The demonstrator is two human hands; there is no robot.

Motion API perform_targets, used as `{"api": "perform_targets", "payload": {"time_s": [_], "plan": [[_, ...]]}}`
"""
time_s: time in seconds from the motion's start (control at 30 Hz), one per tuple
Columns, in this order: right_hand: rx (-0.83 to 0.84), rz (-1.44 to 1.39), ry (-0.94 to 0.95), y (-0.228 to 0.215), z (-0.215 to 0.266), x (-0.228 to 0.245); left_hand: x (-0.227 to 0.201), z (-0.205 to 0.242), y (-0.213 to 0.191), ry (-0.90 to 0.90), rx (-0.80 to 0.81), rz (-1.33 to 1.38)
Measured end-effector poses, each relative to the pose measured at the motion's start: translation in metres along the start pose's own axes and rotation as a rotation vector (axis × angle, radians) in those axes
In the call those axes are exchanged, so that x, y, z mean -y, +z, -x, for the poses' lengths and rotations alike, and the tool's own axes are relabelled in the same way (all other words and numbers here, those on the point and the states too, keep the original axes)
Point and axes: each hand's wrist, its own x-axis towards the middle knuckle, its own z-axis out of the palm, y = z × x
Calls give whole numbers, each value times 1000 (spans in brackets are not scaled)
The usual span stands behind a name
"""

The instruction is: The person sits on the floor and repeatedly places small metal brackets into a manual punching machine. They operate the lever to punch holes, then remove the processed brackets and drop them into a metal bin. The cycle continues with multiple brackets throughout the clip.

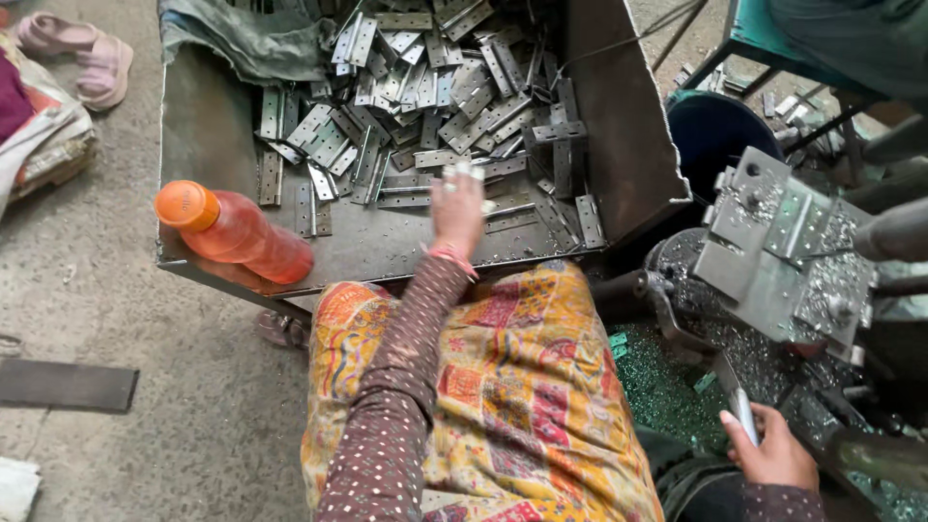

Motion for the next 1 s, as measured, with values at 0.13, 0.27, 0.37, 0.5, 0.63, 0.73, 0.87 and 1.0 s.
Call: {"api": "perform_targets", "payload": {"time_s": [0.13, 0.27, 0.37, 0.5, 0.63, 0.73, 0.87, 1.0], "plan": [[29, 19, 50, 5, 0, -9, 83, -5, 21, -257, 264, -187], [49, 0, 81, 3, -8, -4, 101, 0, 34, -258, 366, -212], [49, 10, 98, 0, 4, 1, 93, 2, 50, -251, 370, -258], [30, 23, 57, -7, 10, 12, 87, -6, 77, -204, 259, -339], [-35, 28, 26, 1, 17, 13, 88, -1, 78, -87, 94, -353], [-207, 115, -136, 9, 16, 10, 82, 5, 38, -13, 9, -281], [-201, 61, -131, 19, 16, 10, 24, 5, -59, 186, 104, 14], [-170, 20, -110, 14, 21, 18, -97, 12, -139, 417, -43, 513]]}}
